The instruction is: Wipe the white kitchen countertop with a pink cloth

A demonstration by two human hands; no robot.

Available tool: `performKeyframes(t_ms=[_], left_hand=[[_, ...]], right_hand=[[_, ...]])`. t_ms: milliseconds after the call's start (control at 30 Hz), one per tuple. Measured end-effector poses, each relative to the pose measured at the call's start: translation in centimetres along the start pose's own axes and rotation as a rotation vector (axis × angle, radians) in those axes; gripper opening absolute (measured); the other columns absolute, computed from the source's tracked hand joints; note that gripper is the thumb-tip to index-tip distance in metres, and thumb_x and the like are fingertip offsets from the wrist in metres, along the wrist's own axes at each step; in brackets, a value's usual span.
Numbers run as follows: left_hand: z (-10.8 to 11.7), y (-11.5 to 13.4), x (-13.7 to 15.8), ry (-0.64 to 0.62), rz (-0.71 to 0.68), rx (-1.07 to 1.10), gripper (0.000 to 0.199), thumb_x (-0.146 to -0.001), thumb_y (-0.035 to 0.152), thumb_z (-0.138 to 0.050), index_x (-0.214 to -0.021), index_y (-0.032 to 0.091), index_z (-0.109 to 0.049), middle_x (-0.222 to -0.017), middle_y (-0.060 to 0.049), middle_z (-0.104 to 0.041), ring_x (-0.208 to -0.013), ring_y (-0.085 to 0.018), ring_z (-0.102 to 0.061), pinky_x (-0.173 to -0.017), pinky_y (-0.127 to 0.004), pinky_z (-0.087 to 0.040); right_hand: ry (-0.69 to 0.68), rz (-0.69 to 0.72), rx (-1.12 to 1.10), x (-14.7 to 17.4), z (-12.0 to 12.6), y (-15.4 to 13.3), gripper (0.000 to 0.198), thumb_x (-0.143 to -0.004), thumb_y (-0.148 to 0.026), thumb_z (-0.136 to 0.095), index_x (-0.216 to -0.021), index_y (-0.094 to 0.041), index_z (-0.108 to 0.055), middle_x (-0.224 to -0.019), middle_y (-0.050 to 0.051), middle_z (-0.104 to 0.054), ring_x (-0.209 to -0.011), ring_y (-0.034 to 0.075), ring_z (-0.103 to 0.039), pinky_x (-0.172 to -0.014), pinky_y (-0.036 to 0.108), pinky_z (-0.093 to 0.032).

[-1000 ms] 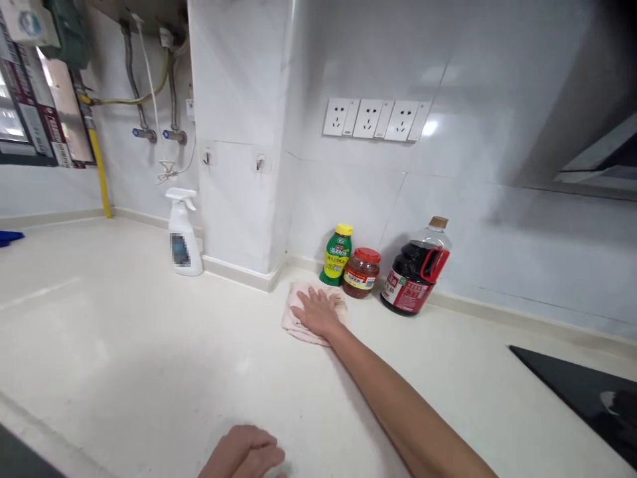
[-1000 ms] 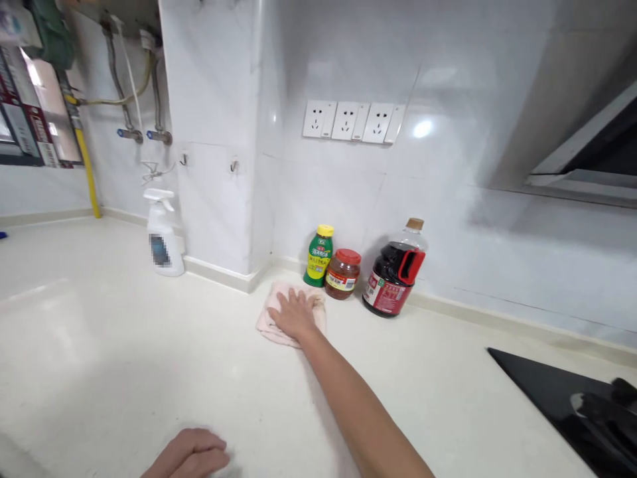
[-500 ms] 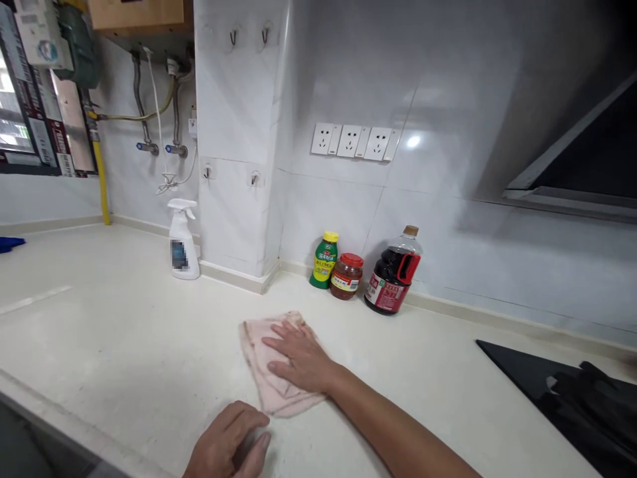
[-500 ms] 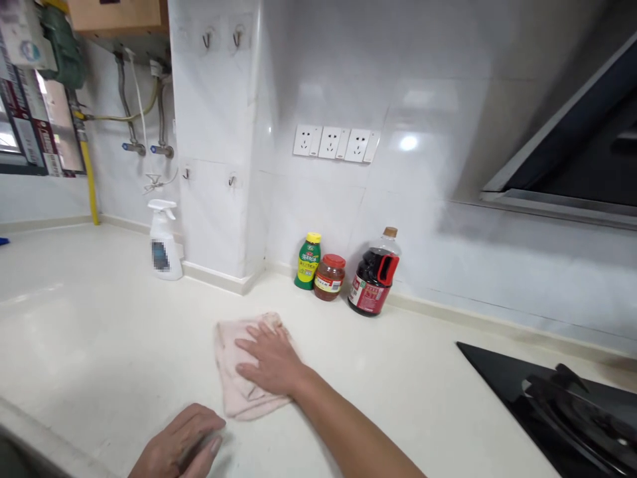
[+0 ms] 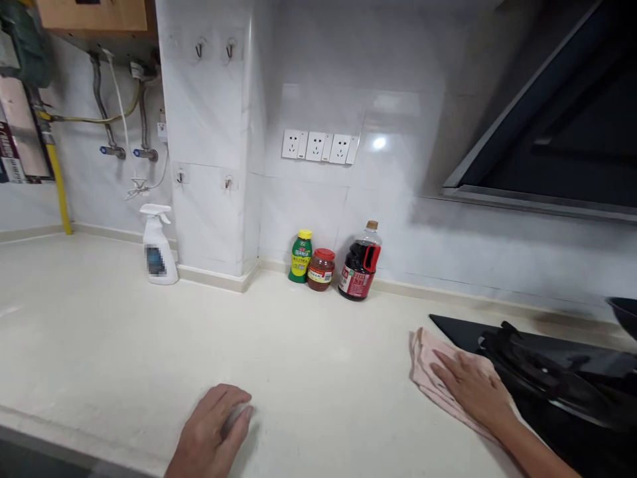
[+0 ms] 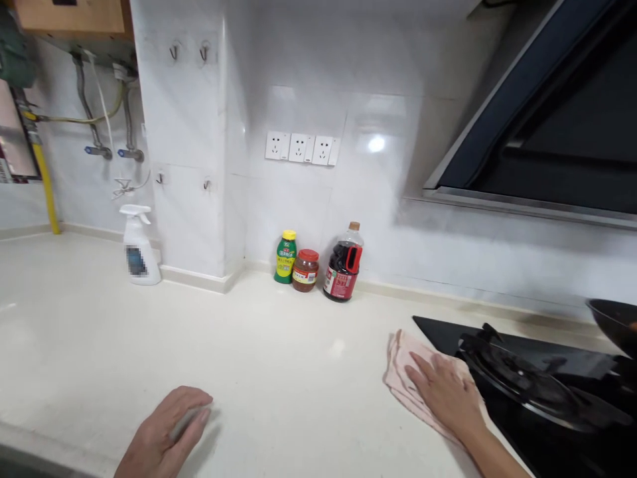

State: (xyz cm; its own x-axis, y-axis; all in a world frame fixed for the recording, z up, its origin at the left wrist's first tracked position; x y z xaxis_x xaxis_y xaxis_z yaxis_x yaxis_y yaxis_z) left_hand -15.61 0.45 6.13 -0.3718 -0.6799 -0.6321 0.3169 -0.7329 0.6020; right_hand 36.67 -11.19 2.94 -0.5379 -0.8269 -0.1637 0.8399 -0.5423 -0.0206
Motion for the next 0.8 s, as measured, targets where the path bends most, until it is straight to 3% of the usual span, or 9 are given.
performKeyframes(t_ms=[100, 167, 267, 433, 533, 600, 667, 800], left_hand=[[-0.1, 0.4, -0.1, -0.011, -0.035, -0.068, 0.018, -0.096, 0.038, -0.057, -0.102, 0.027, -0.070, -0.103, -0.007, -0.070, -0.095, -0.020, -0.068, -0.072, -0.026, -0.059], [0.0, 0.9, -0.1, -0.005, -0.066, -0.107, 0.018, -0.095, 0.037, -0.057, -0.101, 0.027, -0.070, -0.104, -0.007, -0.070, -0.099, -0.021, -0.067, -0.078, -0.030, -0.059], [0.3, 1.2, -0.3, 0.018, -0.071, -0.123, 0.019, -0.095, 0.038, -0.056, -0.099, 0.026, -0.071, -0.105, -0.007, -0.069, -0.099, -0.022, -0.067, -0.080, -0.032, -0.058], [0.8, 0.5, -0.6, 0.054, -0.017, -0.112, 0.026, -0.094, 0.043, -0.055, -0.098, 0.024, -0.073, -0.107, -0.008, -0.069, -0.103, -0.024, -0.067, -0.088, -0.039, -0.058], [1.2, -0.2, -0.8, 0.077, 0.016, -0.088, 0.030, -0.093, 0.047, -0.055, -0.098, 0.024, -0.073, -0.108, -0.008, -0.069, -0.106, -0.024, -0.066, -0.094, -0.041, -0.056], [1.5, -0.5, -1.0, 0.100, 0.018, -0.087, 0.032, -0.092, 0.049, -0.054, -0.098, 0.024, -0.073, -0.107, -0.008, -0.070, -0.106, -0.025, -0.065, -0.096, -0.042, -0.055], [1.8, -0.5, -1.2, 0.106, 0.023, -0.099, 0.034, -0.091, 0.051, -0.053, -0.098, 0.023, -0.073, -0.105, -0.008, -0.070, -0.105, -0.025, -0.065, -0.096, -0.043, -0.054], [1.9, -0.2, -1.5, 0.072, 0.058, -0.151, 0.038, -0.090, 0.055, -0.052, -0.093, 0.023, -0.073, -0.104, -0.008, -0.071, -0.104, -0.026, -0.066, -0.097, -0.043, -0.053]], right_hand=[[-0.097, -0.118, -0.006, 0.8, 0.2, -1.4, 0.059, -0.090, -0.059, -0.032, -0.139, -0.037, -0.055, -0.156, 0.008, -0.039, -0.148, 0.043, -0.022, -0.112, 0.076, -0.015], [-0.119, -0.110, -0.022, 0.6, 0.5, -5.4, 0.064, -0.094, -0.059, -0.026, -0.148, -0.032, -0.045, -0.159, 0.013, -0.034, -0.147, 0.046, -0.020, -0.108, 0.079, -0.016], [-0.156, -0.014, -0.058, 0.5, 0.5, -13.8, 0.065, -0.099, -0.055, -0.022, -0.156, -0.026, -0.031, -0.164, 0.014, -0.021, -0.149, 0.045, -0.014, -0.110, 0.077, -0.012], [-0.227, 0.418, -0.188, 5.1, 1.4, -30.0, 0.069, -0.099, -0.067, -0.028, -0.158, -0.031, -0.024, -0.167, 0.010, -0.010, -0.151, 0.039, -0.001, -0.116, 0.069, -0.001], [-0.278, 0.701, -0.294, 10.4, 2.9, -36.2, 0.072, -0.097, -0.073, -0.031, -0.158, -0.036, -0.021, -0.167, 0.007, -0.003, -0.152, 0.034, 0.006, -0.118, 0.066, 0.006], [-0.315, 0.870, -0.388, 13.6, 4.0, -37.8, 0.073, -0.097, -0.074, -0.033, -0.158, -0.037, -0.018, -0.167, 0.007, -0.002, -0.152, 0.033, 0.007, -0.118, 0.066, 0.008], [-0.343, 0.960, -0.448, 15.2, 4.7, -37.2, 0.072, -0.097, -0.072, -0.035, -0.158, -0.037, -0.021, -0.167, 0.006, -0.006, -0.153, 0.031, 0.004, -0.119, 0.063, 0.008], [-0.321, 0.833, -0.352, 12.2, 4.1, -30.8, 0.065, -0.097, -0.071, -0.037, -0.155, -0.041, -0.030, -0.167, -0.002, -0.014, -0.153, 0.023, -0.004, -0.123, 0.049, 0.003]])
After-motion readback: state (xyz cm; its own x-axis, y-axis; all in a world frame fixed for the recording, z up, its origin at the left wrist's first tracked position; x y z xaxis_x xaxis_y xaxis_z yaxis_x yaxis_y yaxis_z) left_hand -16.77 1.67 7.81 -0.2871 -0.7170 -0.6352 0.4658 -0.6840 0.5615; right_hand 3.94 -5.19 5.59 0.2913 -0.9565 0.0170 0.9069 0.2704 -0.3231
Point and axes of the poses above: each hand's wrist, its own x-axis away from the middle knuckle, its own z-axis out of the back of the hand, y = z × x, the point moved 9 cm from there along -x, towards the middle knuckle
